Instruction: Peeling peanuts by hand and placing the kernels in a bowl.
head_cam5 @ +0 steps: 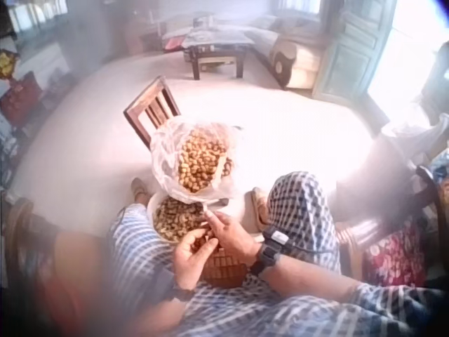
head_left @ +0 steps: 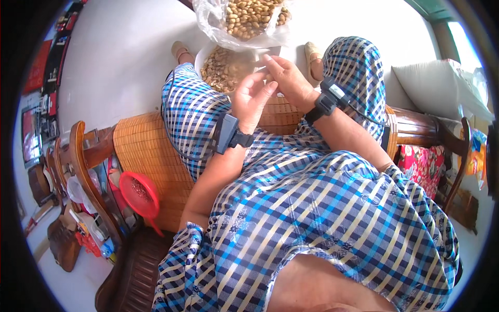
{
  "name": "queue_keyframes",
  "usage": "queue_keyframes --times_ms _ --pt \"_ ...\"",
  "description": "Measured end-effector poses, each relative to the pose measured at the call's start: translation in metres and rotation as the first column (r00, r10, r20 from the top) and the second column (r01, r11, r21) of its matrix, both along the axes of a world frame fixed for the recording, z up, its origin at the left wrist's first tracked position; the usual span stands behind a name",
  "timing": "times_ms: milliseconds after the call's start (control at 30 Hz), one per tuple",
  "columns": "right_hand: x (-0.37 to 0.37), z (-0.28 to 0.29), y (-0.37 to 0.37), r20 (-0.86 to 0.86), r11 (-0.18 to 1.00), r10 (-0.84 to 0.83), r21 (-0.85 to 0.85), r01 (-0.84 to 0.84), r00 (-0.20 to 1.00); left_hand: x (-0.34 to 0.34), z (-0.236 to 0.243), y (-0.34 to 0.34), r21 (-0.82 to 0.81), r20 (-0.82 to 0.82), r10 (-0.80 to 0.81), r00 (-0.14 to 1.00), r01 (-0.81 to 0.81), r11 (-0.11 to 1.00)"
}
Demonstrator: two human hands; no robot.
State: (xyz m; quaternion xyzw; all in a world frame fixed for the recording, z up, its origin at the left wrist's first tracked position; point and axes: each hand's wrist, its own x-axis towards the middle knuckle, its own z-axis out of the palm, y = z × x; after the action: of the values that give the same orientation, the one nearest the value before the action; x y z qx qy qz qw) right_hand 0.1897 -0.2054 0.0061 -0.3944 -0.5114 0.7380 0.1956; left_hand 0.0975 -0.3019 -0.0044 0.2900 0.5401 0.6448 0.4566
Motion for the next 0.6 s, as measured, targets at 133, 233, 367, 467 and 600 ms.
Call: queue_keyframes --times_ms 133,233,367,467,600 --pt "0.017 0.011 0.004 0.004 0.999 0.04 0.007 -0.04 0.999 -0.003 -0.001 0.004 0.001 -0.031 -0.05 0.998 0.05 0.999" --pt "0.031 0.014 0.007 -0.02 0.999 0.052 0.015 -0.052 0.998 -0.001 0.005 0.007 -0.068 0.047 -0.055 0.997 0.058 0.996" --pt "0.052 0.018 0.005 0.024 0.998 0.066 0.024 -0.066 0.998 -0.002 0.007 0.009 -0.036 0.047 -0.042 0.998 0.044 0.998" --pt "0.06 0.022 0.007 -0.07 0.999 0.034 -0.037 -0.037 0.997 0.001 0.009 0.012 -0.031 -0.01 -0.053 0.999 0.053 0.998" --pt "0.067 0.024 0.004 -0.192 0.994 0.01 -0.105 -0.031 0.981 0.009 0.013 0.015 -0.04 0.006 -0.047 0.999 0.047 0.998"
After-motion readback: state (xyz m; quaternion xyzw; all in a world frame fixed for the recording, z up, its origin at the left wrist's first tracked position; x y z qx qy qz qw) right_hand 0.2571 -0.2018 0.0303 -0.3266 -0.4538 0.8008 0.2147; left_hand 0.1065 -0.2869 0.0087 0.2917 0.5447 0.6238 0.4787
